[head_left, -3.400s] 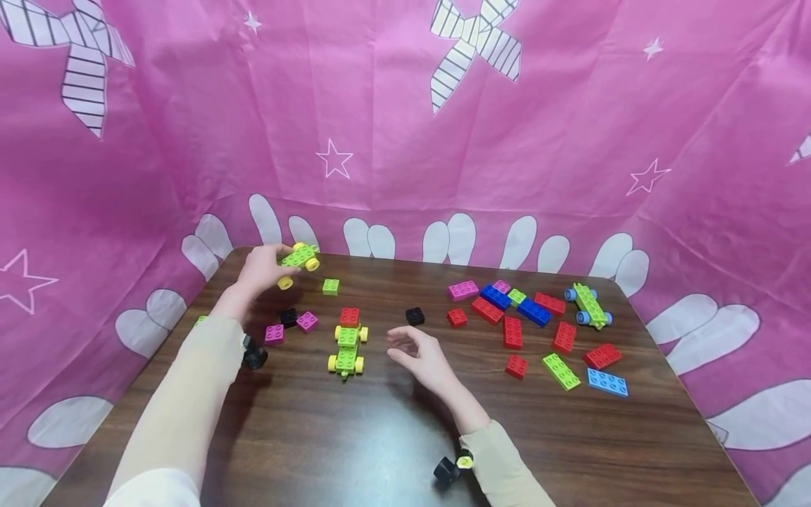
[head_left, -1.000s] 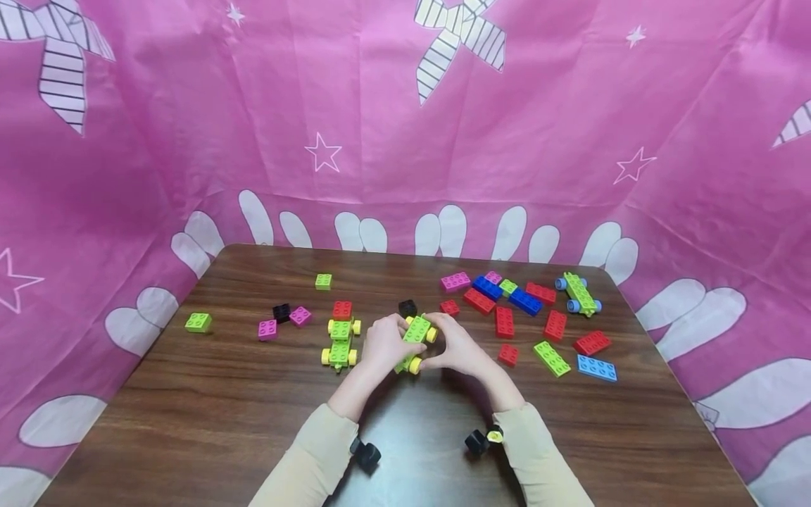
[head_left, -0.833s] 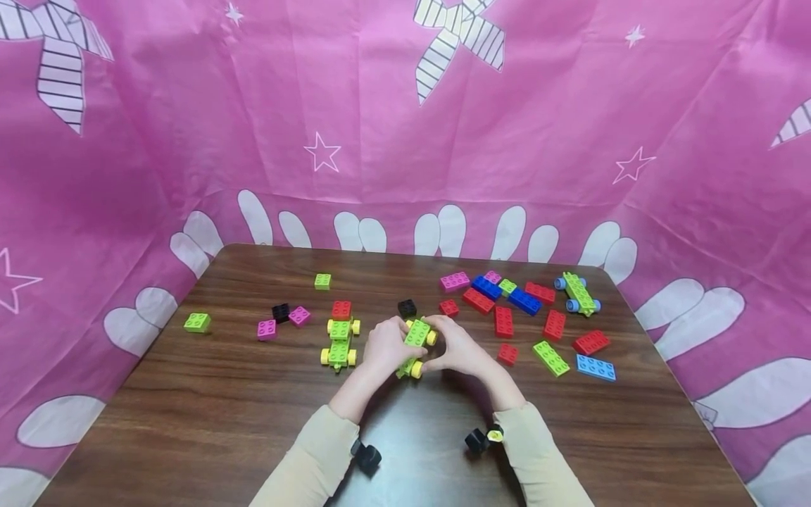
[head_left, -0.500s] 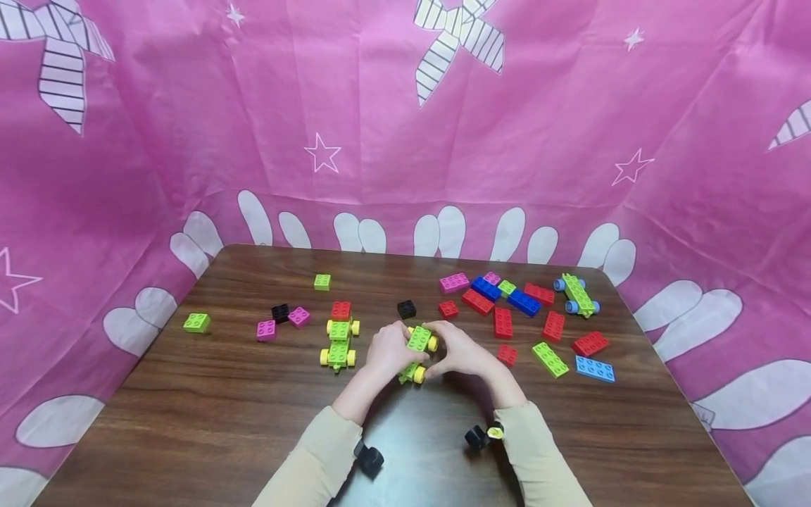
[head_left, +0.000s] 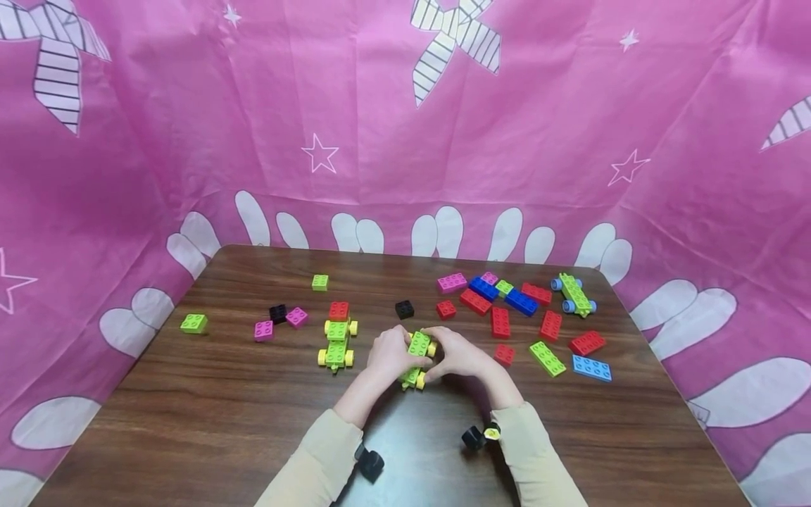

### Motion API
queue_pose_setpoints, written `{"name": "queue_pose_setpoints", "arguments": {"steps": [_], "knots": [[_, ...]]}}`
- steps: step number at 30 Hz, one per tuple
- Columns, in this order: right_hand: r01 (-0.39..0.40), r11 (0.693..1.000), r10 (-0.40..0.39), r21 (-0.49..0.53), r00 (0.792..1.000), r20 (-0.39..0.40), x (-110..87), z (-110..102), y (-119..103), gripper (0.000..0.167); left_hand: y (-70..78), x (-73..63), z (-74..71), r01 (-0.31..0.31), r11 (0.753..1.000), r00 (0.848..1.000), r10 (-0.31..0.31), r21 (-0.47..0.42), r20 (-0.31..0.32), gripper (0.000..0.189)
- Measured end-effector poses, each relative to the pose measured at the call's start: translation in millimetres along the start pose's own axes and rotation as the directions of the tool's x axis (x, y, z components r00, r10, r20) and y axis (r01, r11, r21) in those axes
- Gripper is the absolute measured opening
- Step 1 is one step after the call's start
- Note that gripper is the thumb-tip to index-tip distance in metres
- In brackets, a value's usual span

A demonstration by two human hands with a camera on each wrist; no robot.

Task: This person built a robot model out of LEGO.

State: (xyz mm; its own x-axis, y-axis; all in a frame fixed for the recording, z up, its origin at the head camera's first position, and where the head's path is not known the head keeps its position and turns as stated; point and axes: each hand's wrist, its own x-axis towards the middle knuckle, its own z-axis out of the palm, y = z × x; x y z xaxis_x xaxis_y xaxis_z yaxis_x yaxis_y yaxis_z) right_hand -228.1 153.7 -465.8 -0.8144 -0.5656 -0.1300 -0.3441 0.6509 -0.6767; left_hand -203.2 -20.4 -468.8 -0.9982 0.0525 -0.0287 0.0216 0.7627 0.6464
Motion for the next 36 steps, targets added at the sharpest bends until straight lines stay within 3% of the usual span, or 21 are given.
{"name": "queue_pose_setpoints", "arguments": {"steps": [6, 11, 16, 20, 24, 32, 36], "knots": [[-0.007, 1.0, 0.007, 0.006, 1.0, 0.004, -1.7, 1, -1, 0.087, -0.1, -1.4, -5.8, -0.018, 1.0, 0.999, 0.017, 0.014, 0.039, 0.05], [-0.002, 0.999, 0.001, 0.035, 1.0, 0.026, -1.3, 1, 0, 0.088, 0.1, -1.0, -20.7, -0.007, 1.0, 0.994, 0.01, -0.028, 0.108, 0.047], [-0.012, 0.998, 0.01, 0.056, 0.999, 0.036, -1.1, 0, 1, 0.088, -2.6, -0.4, -36.8, -0.094, 0.992, 0.983, 0.106, -0.09, 0.151, 0.042], [-0.003, 0.999, 0.001, 0.05, 0.999, 0.039, -1.7, 0, 1, 0.087, -6.9, -0.3, -44.6, -0.143, 0.982, 0.968, 0.165, -0.126, 0.188, 0.049], [0.009, 0.999, -0.011, 0.034, 0.999, 0.043, -2.7, 0, 0, 0.087, -11.4, 0.5, -48.0, -0.189, 0.976, 0.945, 0.211, -0.108, 0.252, 0.066], [0.012, 1.0, -0.013, 0.025, 0.999, 0.047, -3.1, 0, 2, 0.087, -17.7, 2.6, -47.4, -0.285, 0.954, 0.873, 0.297, -0.09, 0.386, 0.092], [0.021, 0.999, -0.023, 0.031, 0.999, 0.044, -3.3, -1, 3, 0.087, -18.6, 2.1, -46.3, -0.302, 0.95, 0.858, 0.306, -0.077, 0.413, 0.096]]}}
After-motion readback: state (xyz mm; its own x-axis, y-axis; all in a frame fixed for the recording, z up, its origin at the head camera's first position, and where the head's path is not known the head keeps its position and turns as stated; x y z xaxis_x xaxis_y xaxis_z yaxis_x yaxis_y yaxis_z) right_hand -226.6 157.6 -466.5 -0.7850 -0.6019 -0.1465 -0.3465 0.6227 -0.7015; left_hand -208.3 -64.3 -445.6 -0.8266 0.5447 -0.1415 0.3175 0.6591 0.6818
